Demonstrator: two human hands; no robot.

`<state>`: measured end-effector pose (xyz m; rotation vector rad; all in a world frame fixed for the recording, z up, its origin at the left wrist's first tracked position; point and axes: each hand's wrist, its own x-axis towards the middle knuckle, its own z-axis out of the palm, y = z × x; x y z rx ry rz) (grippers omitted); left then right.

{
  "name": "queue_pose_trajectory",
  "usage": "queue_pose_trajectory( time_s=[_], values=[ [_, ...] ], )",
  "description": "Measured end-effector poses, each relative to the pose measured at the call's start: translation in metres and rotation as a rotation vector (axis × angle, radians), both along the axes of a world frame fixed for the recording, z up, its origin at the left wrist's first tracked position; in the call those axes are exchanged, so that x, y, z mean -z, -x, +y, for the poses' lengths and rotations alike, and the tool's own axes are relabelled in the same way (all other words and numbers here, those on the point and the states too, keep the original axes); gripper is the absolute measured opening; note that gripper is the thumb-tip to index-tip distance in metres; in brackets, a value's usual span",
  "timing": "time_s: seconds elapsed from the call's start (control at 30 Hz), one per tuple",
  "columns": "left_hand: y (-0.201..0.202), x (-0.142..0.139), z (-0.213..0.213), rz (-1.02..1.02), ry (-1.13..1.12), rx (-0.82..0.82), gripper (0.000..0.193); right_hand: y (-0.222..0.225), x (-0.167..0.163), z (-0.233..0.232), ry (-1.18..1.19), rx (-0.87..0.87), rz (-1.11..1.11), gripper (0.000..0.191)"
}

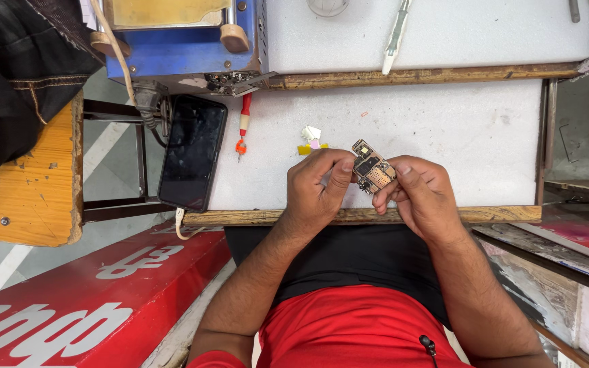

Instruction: The person cleans the interior of a disassembled smartphone with a toothbrush, then repeatedly aligns and presses the screen onto the chassis, opens it again, and handles the motherboard. The person also wipes the screen surface with a cigarette filter.

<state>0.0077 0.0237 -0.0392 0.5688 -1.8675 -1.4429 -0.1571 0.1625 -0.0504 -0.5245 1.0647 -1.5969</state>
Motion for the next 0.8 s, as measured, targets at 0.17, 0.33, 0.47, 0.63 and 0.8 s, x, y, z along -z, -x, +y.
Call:
queue_pose_trajectory(
  time_s=[0.17,0.33,0.47,0.63,0.8],
  values=[
    [-0.001,-0.001,0.002,-0.008,-0.031,0.022,0.028,-0.004,-0.003,-0.004,0.048,0.066,0.067,0.037],
    [-0.003,-0.012,0.003,0.049,0.072,0.072,0.021,-0.010,-0.008,-0.004,0.073,0.232,0.068,0.026],
    [-0.005,-0.017,0.002,0.040,-0.004,0.121,0.022,-0.012,-0.006,-0.001,0.115,0.269,0.108,0.022],
    [-0.007,-0.013,-0.001,0.069,-0.045,0.190,0.022,-0.013,-0.001,0.003,0.197,0.280,0.154,0.025],
    [-0.009,-0.007,-0.001,0.149,-0.071,0.245,0.023,-0.013,0.001,0.006,0.246,0.261,0.149,0.029]
  ],
)
